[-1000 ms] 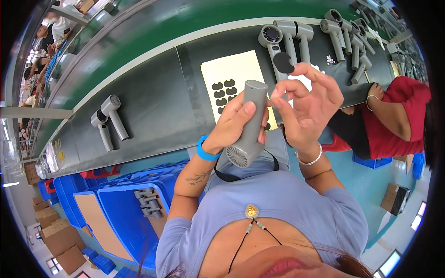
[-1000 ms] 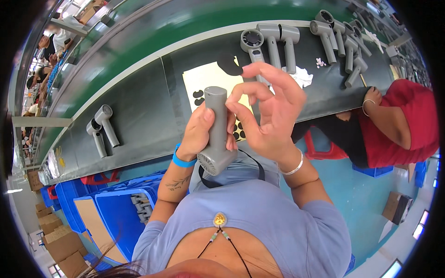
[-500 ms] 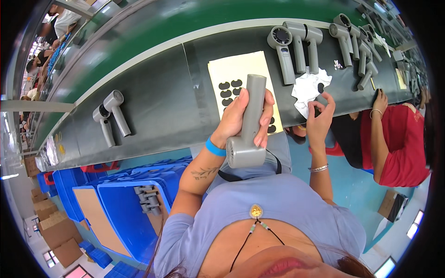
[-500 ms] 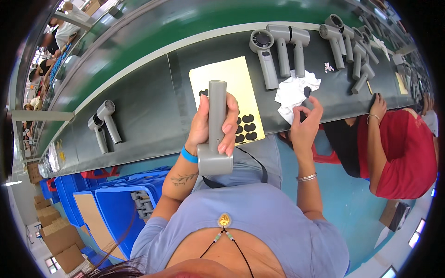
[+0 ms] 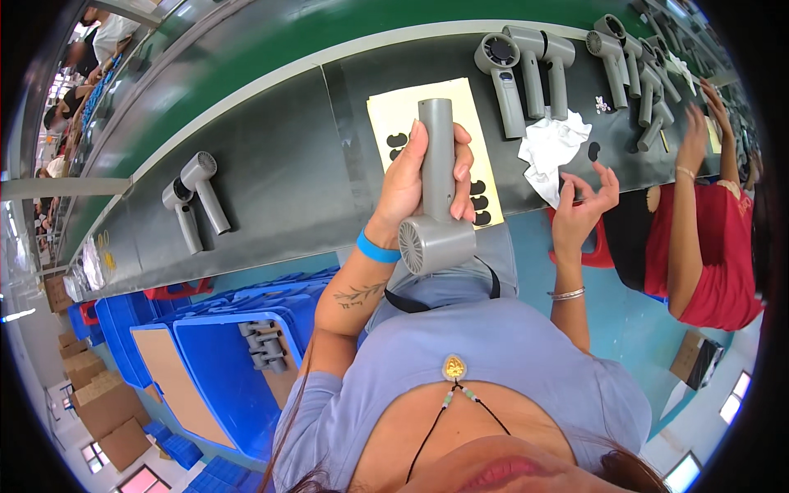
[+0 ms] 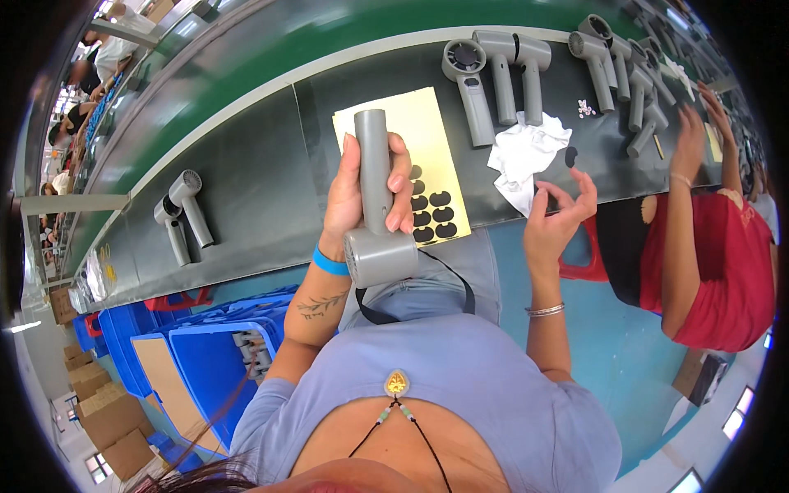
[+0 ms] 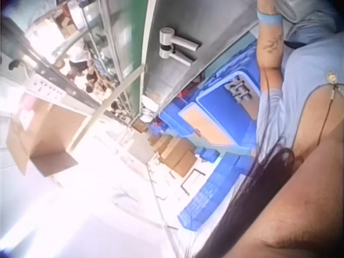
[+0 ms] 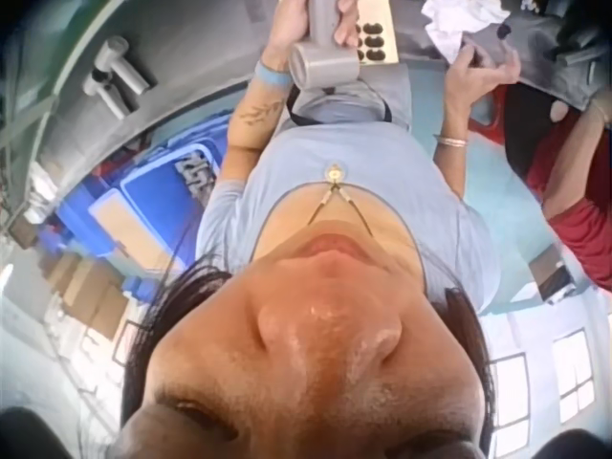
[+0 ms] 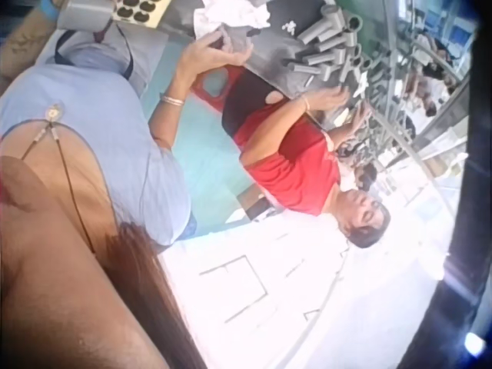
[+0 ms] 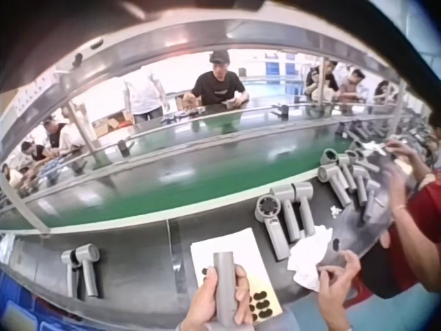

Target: The person peels adhesive pads from a sticker sheet and sticks them onto the bases of hand fan handles by hand.

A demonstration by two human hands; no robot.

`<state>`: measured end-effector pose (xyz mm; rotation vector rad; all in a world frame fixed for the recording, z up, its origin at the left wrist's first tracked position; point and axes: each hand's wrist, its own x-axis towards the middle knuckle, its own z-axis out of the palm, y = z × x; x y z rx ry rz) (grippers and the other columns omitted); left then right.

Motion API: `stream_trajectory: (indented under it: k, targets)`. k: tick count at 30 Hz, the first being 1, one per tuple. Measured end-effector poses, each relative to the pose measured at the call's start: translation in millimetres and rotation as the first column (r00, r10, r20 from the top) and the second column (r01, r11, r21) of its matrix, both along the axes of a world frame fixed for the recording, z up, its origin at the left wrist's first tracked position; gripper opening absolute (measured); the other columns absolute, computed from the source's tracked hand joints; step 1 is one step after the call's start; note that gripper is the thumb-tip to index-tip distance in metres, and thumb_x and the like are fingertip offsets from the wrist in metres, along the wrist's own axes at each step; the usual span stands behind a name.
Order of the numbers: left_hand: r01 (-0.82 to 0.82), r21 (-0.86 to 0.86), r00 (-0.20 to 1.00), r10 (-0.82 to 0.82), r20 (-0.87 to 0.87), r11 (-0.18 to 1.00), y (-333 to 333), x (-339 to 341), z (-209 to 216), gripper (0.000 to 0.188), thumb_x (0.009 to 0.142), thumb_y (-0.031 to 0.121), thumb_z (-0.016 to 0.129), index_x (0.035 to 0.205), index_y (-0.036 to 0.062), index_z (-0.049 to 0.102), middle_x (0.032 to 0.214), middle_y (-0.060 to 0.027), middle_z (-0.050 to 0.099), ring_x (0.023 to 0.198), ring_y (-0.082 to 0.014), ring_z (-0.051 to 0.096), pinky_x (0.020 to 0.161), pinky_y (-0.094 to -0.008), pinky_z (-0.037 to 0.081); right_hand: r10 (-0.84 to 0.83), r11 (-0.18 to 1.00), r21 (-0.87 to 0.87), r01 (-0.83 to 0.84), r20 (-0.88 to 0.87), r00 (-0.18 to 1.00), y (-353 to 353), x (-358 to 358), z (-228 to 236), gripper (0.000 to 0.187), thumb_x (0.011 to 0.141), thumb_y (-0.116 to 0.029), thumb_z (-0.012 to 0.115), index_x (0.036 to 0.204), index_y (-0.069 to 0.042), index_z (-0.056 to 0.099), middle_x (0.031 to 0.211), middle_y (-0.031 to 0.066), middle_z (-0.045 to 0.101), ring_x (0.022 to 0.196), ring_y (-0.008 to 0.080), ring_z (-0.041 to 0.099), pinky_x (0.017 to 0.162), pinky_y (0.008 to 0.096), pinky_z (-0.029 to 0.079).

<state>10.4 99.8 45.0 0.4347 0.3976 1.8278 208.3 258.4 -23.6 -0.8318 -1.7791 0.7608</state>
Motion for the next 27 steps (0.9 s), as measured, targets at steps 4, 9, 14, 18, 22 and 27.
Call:
stream_trajectory:
  k: [4, 9, 14, 18, 22, 27]
  targets:
    - [-0.019, 0.019, 0.999, 0.019, -0.045, 1.0, -1, -3, 1, 0.057, 0.1, 0.054, 0.03, 0.113, 0.0005, 0.046, 0.081, -0.0085, 0.05, 0.05, -0.0196, 0.058, 0.055, -0.0377, 0.059, -0.064, 0.995, 0.067, 0.068, -0.065, 0.996, 6, 3, 12, 0.054, 0.087, 0.0, 0.064, 0.131, -0.001, 0.032, 0.12, 0.0144, 0.047, 0.09, 0.0174, 0.057, 0.089, 0.0323, 0.041]
    - [-0.261, 0.01, 0.871, 0.24, -0.428, 0.965, -10, -7, 27, 0.043, 0.098, 0.035, 0.052, 0.122, -0.0009, 0.051, 0.094, -0.0073, 0.052, 0.069, -0.0184, 0.062, 0.066, -0.0362, 0.058, 0.033, 0.999, 0.045, -0.026, -0.175, 0.984, -1, -7, 51, 0.033, 0.087, 0.003, 0.067, 0.116, 0.003, 0.051, 0.096, 0.0081, 0.059, 0.089, 0.0129, 0.055, 0.084, 0.0258, 0.042]
    - [-0.376, 0.256, 0.321, 0.385, -0.866, 0.89, -14, -26, 31, 0.039, 0.084, 0.002, 0.067, 0.122, 0.0033, 0.059, 0.109, -0.0085, 0.057, 0.106, -0.0198, 0.057, 0.083, -0.0352, 0.052, 0.23, 0.973, 0.041, -0.227, -0.25, 0.941, -14, -26, 77, 0.014, 0.084, 0.005, 0.068, 0.097, 0.004, 0.062, 0.093, 0.0084, 0.061, 0.09, 0.0156, 0.057, 0.085, 0.0273, 0.044]
    - [-0.438, 0.309, 0.144, 0.405, -0.903, 0.844, -20, -28, 18, 0.041, 0.079, -0.007, 0.067, 0.118, 0.0032, 0.061, 0.116, -0.0103, 0.061, 0.111, -0.0229, 0.057, 0.094, -0.0347, 0.046, 0.448, 0.894, 0.068, -0.444, -0.212, 0.869, -37, -46, 102, 0.013, 0.083, 0.007, 0.067, 0.094, 0.004, 0.063, 0.094, 0.0093, 0.061, 0.09, 0.0166, 0.057, 0.084, 0.0272, 0.044]
    - [-0.56, 0.397, -0.203, 0.344, -0.917, 0.728, -27, -22, 18, 0.041, 0.071, -0.002, 0.076, 0.11, 0.0045, 0.063, 0.113, -0.0077, 0.065, 0.108, -0.0218, 0.059, 0.084, -0.0329, 0.049, 0.616, 0.774, 0.008, -0.633, -0.242, 0.75, -48, -55, 106, 0.01, 0.085, 0.007, 0.064, 0.095, 0.004, 0.062, 0.097, 0.0102, 0.061, 0.092, 0.0179, 0.056, 0.085, 0.0281, 0.043]
    - [-0.736, 0.148, 0.041, 0.261, -0.964, 0.661, -35, -24, 13, 0.056, 0.069, 0.003, 0.079, 0.119, 0.0057, 0.055, 0.1, -0.0045, 0.069, 0.065, -0.0124, 0.059, 0.055, -0.0218, 0.045, 0.621, 0.753, -0.056, -0.656, -0.268, 0.736, -52, -63, 102, 0.01, 0.087, 0.005, 0.063, 0.097, 0.003, 0.062, 0.098, 0.0104, 0.06, 0.095, 0.0185, 0.056, 0.087, 0.0292, 0.043]
